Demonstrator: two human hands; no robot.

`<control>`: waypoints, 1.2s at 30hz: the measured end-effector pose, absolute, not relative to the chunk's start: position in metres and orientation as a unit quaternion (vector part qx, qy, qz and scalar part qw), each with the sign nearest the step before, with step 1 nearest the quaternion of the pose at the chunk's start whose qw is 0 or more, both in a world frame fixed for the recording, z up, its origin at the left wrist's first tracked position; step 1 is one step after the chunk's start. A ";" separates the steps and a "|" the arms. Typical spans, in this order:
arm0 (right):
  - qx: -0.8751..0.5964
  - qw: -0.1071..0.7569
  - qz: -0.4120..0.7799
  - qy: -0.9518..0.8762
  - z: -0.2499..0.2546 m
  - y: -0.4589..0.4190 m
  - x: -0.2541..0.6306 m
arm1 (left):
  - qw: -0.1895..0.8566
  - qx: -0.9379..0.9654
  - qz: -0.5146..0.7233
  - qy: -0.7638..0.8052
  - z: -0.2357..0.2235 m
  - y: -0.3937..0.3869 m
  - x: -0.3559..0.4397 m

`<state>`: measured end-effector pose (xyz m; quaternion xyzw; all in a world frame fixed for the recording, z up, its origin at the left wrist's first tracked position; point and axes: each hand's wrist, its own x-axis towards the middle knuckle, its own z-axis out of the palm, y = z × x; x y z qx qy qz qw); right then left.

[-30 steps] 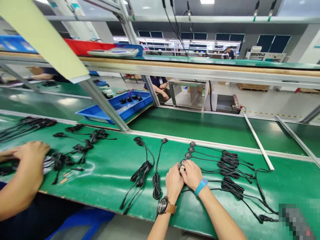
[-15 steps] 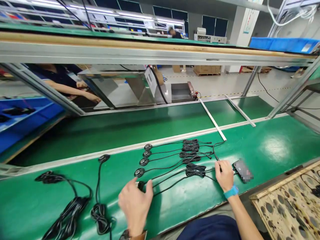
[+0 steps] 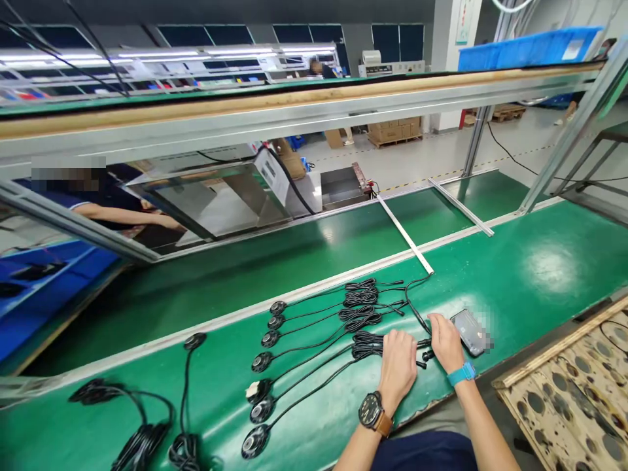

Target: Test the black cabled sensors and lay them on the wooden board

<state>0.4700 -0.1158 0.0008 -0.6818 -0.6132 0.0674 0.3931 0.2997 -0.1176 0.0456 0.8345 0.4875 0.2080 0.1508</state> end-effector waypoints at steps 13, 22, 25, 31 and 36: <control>-0.682 0.426 0.078 -0.589 -0.003 -0.117 0.471 | 0.093 0.793 0.182 0.574 0.070 -0.074 0.275; -0.683 0.415 0.059 -0.598 -0.002 -0.115 0.468 | 0.033 0.805 0.073 0.587 0.065 -0.051 0.287; -0.684 0.413 0.057 -0.599 -0.002 -0.115 0.467 | 0.042 0.809 0.060 0.583 0.066 -0.039 0.291; -0.678 0.422 0.053 -0.599 0.000 -0.115 0.466 | 0.145 0.837 0.073 0.522 0.078 -0.023 0.280; -0.686 0.419 0.054 -0.592 0.002 -0.114 0.464 | 0.207 0.867 0.080 0.447 0.088 -0.028 0.271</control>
